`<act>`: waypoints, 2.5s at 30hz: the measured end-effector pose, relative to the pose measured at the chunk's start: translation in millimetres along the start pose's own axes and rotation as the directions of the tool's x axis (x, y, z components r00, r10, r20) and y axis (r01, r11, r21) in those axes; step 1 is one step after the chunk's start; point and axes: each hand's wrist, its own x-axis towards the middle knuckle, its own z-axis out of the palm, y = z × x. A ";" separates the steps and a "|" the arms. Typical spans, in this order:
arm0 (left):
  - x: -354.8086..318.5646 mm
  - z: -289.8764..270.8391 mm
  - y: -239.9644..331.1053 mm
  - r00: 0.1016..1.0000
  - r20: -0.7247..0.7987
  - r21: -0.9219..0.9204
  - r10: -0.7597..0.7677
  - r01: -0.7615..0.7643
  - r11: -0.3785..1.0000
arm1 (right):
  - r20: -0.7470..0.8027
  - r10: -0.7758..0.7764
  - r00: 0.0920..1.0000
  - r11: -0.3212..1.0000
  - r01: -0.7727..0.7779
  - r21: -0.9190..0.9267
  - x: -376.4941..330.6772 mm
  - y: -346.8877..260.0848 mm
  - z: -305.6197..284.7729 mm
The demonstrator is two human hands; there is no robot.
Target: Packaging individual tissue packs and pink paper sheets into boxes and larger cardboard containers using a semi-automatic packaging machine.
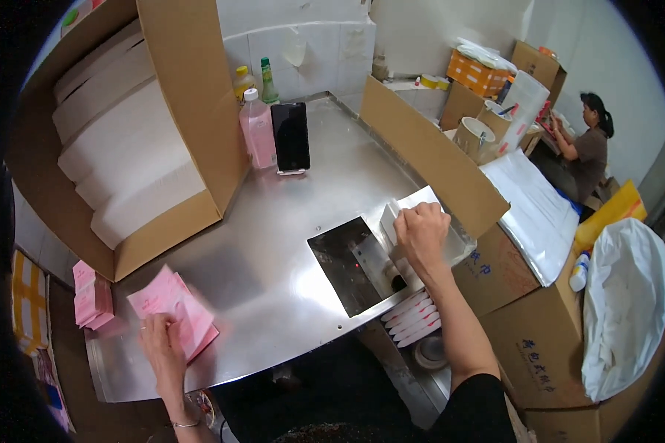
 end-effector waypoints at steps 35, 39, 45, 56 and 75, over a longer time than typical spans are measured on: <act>-4.7 64.5 117.0 0.917 0.125 -0.085 0.378 -0.370 0.925 | 0.003 -0.033 0.999 0.996 0.033 0.079 -6.7 7.5 4.3; -15.6 66.0 124.2 0.865 0.253 -0.139 0.434 -0.411 0.901 | -0.184 -0.188 0.965 0.981 0.194 0.015 -11.5 6.7 -2.0; 1.5 56.8 108.3 0.882 0.306 -0.376 0.360 -0.235 0.896 | -0.101 -0.773 0.627 0.441 0.645 0.624 -114.9 -137.6 -44.1; -12.5 33.9 84.2 0.866 0.250 -0.478 0.433 -0.278 0.833 | 0.685 -0.092 0.722 0.927 -0.188 0.323 -44.3 -68.5 47.0; 3.9 -3.5 50.9 0.962 0.144 -0.427 0.234 -0.153 0.891 | 0.010 -0.028 1.000 0.997 0.029 -0.077 -3.3 4.5 7.8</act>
